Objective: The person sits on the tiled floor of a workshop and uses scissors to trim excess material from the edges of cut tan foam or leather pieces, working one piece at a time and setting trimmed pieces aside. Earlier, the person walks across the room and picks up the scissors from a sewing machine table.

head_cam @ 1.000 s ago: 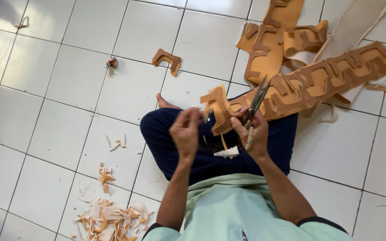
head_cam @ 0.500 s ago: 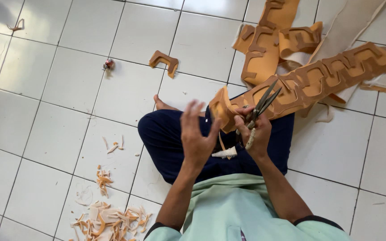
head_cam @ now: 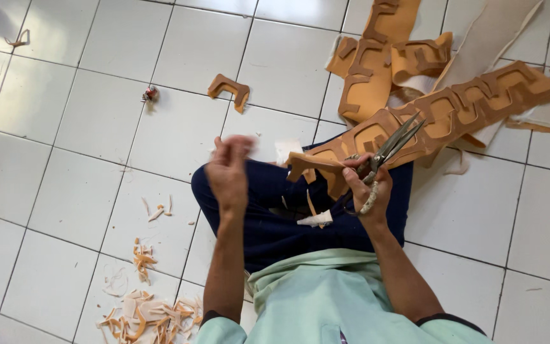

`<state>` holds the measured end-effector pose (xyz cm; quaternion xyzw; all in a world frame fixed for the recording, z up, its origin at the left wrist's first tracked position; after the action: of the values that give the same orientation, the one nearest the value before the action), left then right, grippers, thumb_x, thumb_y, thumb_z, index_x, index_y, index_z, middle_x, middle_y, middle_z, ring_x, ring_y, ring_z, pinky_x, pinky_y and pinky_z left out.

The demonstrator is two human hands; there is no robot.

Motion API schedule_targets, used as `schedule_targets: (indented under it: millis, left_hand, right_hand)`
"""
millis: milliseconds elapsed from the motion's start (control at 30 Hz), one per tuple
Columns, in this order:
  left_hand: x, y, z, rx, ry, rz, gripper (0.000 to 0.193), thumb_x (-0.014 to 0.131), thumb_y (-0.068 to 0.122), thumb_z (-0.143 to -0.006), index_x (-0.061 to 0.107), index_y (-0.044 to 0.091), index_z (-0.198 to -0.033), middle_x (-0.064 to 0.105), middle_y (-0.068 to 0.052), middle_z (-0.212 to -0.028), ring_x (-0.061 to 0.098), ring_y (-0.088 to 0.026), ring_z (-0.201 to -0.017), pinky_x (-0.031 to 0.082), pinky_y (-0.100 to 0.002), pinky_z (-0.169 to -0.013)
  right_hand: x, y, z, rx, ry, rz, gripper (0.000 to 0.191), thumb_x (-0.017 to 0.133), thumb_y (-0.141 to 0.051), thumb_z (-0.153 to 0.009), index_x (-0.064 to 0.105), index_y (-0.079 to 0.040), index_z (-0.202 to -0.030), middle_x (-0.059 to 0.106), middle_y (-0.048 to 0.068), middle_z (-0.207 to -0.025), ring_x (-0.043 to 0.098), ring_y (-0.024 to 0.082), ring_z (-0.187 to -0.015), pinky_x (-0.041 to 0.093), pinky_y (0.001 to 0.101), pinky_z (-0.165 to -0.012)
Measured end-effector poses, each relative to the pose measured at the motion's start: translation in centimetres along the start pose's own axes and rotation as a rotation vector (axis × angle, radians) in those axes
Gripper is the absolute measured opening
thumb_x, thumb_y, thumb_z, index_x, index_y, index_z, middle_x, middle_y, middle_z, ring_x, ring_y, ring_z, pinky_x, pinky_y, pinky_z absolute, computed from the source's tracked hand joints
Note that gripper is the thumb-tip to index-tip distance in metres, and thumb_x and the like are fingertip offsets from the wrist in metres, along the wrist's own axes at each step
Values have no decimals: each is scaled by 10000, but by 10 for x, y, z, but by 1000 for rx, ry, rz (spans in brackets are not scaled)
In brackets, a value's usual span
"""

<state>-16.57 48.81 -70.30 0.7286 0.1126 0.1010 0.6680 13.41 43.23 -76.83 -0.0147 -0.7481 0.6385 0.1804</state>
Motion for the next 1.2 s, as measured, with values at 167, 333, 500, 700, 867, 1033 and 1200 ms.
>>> schedule_targets:
  millis: [167, 333, 500, 700, 867, 1033, 1200]
  left_hand:
    - [-37, 28, -31, 7, 216, -10, 298, 593, 240, -1054, 640, -39, -1144, 749, -131, -1100, 733, -222, -1069, 630, -401, -967]
    - [9, 63, -7, 274, -65, -348, 616, 696, 220, -954, 420, -116, -1389, 506, -273, -1377, 489, -329, -1306, 452, -449, -1037]
    - [67, -40, 72, -469, -454, -564, 376, 657, 346, -1047, 699, 2, -1192, 773, -161, -1091, 742, -220, -1002, 577, -333, -901]
    - [98, -79, 68, -535, -219, 633, 423, 728, 224, -942, 600, -49, -1239, 691, -128, -1124, 694, -189, -1011, 595, -314, -896]
    - [59, -38, 54, -274, -121, 350, 547, 782, 163, -884, 495, -35, -1306, 671, -129, -1141, 696, -191, -1045, 599, -321, -896]
    - [49, 0, 57, -219, -136, 212, 572, 795, 142, -889, 455, -54, -1305, 653, -167, -1165, 707, -216, -1068, 639, -327, -880]
    - [53, 14, 61, -152, -208, 285, 570, 784, 122, -896, 442, -36, -1324, 665, -176, -1187, 720, -224, -1075, 638, -314, -904]
  right_hand:
    - [8, -6, -3, 16, -14, -35, 253, 677, 45, -918, 547, -48, -1114, 736, 102, -1025, 693, 142, -1003, 538, 276, -946]
    - [11, -14, -2, 24, -5, -57, 243, 677, 18, -941, 547, -37, -1139, 702, 96, -1052, 662, 147, -1052, 522, 302, -1014]
    - [10, -11, 6, 46, 42, -127, 249, 666, 8, -940, 560, -36, -1161, 702, 86, -1066, 662, 146, -1051, 522, 298, -1003]
    - [25, 3, 26, 108, -33, -110, 280, 756, -74, -925, 582, -44, -1142, 709, 69, -1047, 655, 115, -972, 530, 260, -892]
    - [21, -11, 19, 116, -119, 434, 522, 870, -321, -787, 659, -74, -1197, 764, -8, -924, 698, 62, -814, 574, 214, -731]
    - [43, -69, 15, -486, -288, 961, 584, 930, -444, -670, 699, -52, -1036, 720, 70, -857, 708, 211, -694, 572, 321, -612]
    - [49, -76, 14, -639, -315, 1079, 582, 920, -486, -658, 705, -50, -977, 717, 86, -872, 708, 267, -698, 563, 365, -580]
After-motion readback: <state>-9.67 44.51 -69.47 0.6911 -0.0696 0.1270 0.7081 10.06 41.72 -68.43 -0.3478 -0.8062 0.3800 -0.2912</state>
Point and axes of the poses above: each hand's wrist, its own z-axis away from the middle knuckle, its own x-axis out of the palm, y = z × x, the point moved 8 cm from there along -z, towards the middle knuckle
